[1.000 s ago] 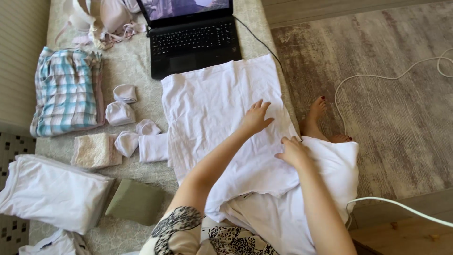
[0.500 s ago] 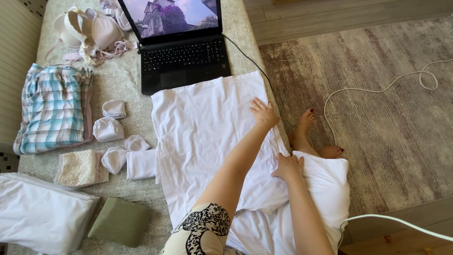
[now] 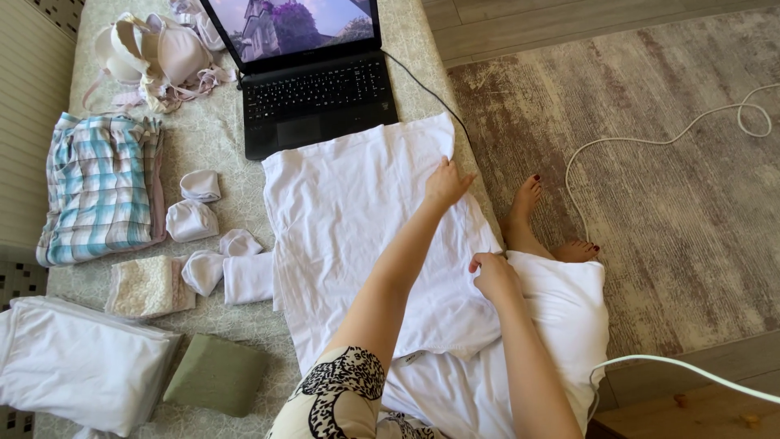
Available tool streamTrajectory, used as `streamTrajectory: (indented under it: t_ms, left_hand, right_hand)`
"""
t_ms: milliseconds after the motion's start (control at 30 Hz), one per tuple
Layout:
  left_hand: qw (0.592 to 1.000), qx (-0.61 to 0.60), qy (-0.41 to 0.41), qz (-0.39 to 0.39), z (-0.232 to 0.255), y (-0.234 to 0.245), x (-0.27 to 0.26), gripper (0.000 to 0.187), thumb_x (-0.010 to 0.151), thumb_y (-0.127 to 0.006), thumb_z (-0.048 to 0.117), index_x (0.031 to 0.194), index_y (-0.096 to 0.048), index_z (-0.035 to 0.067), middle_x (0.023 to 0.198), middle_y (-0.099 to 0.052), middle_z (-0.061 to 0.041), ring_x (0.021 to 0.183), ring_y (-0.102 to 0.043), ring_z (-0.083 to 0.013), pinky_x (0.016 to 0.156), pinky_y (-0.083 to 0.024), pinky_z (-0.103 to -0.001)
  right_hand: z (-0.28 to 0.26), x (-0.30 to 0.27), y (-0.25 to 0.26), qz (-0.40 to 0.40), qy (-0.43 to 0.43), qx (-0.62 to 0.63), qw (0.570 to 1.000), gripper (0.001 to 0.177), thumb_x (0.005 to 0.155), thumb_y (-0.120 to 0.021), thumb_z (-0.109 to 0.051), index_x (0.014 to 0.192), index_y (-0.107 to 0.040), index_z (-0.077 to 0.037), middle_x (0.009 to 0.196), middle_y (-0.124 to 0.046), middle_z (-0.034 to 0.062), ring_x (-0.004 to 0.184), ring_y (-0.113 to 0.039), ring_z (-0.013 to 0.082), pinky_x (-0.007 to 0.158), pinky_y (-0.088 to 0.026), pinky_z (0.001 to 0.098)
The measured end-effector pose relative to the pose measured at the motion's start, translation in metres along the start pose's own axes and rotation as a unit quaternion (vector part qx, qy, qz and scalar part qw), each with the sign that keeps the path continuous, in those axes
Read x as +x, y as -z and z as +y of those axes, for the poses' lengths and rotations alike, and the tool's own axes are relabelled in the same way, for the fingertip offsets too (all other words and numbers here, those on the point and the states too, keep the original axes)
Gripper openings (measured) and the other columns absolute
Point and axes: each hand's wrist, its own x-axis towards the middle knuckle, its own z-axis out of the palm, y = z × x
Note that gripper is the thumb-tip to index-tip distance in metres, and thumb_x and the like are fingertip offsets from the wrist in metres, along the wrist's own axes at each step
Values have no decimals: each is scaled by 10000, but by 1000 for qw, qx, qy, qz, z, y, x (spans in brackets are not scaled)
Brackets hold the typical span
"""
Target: Folding a white t-shirt while sitting on a bed.
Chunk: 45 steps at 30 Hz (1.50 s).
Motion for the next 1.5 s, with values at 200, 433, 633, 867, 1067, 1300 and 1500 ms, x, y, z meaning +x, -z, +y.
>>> streamTrajectory:
  t_ms: [200, 433, 633, 867, 1067, 1300, 1500]
  left_hand:
    - [969, -105, -124, 186, -61, -13, 1, 813, 952, -627, 570, 1407, -530, -97, 1484, -484, -321, 1327, -550, -425, 1097, -460, -452]
    - [962, -205, -40, 175, -70, 69, -62, 751, 929, -662, 472, 1436, -532, -66, 1513, -521, -257, 989, -714, -345, 923, -563, -393]
    - [858, -362, -89, 354, -158, 64, -98, 552, 976, -716, 250, 1448, -563, 10, 1450, -621, -163, 1204, -652, -227, 884, -565, -315]
    - [848, -421, 44, 319, -220, 61, -100, 541, 924, -755, 153, 1434, -636, 15, 1285, -662, -254, 1053, -577, -286, 916, -442, -363]
    - [836, -431, -11, 339, -230, 68, -70, 550, 830, -762, 102, 1346, -622, -23, 1353, -670, -165, 1240, -630, -267, 1070, -470, -356]
    - [895, -278, 34, 346, -240, 67, -93, 672, 794, -724, 54, 1431, -522, -18, 1438, -561, -224, 1353, -528, -361, 1145, -407, -389]
    - [915, -251, 24, 314, -262, 61, -78, 726, 817, -684, 13, 1506, -457, -8, 1572, -439, -247, 1485, -394, -373, 1224, -309, -388]
  right_hand:
    - [7, -3, -8, 21, 61, -26, 998, 312, 728, -681, 5, 995, -715, -154, 1132, -704, 134, 1106, -665, 323, 931, -533, 417]
    - [-47, -52, 18, -2, 257, 42, 965, 344, 736, -716, -49, 1074, -716, -115, 1099, -760, 126, 1052, -699, 315, 926, -530, 404]
    - [-101, -90, 10, -90, 275, 102, 952, 369, 792, -712, -90, 1161, -703, -111, 1164, -760, 63, 906, -758, 251, 848, -566, 358]
    - [-107, -89, -31, -85, 375, 26, 923, 371, 795, -670, -22, 1154, -714, -107, 1175, -726, 95, 1086, -685, 307, 947, -527, 398]
    - [-113, -95, -30, -45, 365, 13, 930, 375, 820, -651, -22, 1181, -706, -107, 1214, -707, 79, 1061, -686, 322, 931, -532, 405]
    - [-122, -103, -41, 4, 436, 52, 898, 416, 799, -660, -24, 1210, -691, -79, 1204, -713, 126, 1026, -704, 342, 894, -546, 418]
    - [-133, -116, -25, -32, 388, -29, 920, 588, 773, -714, -82, 1341, -576, -28, 1109, -709, 194, 953, -703, 369, 894, -530, 455]
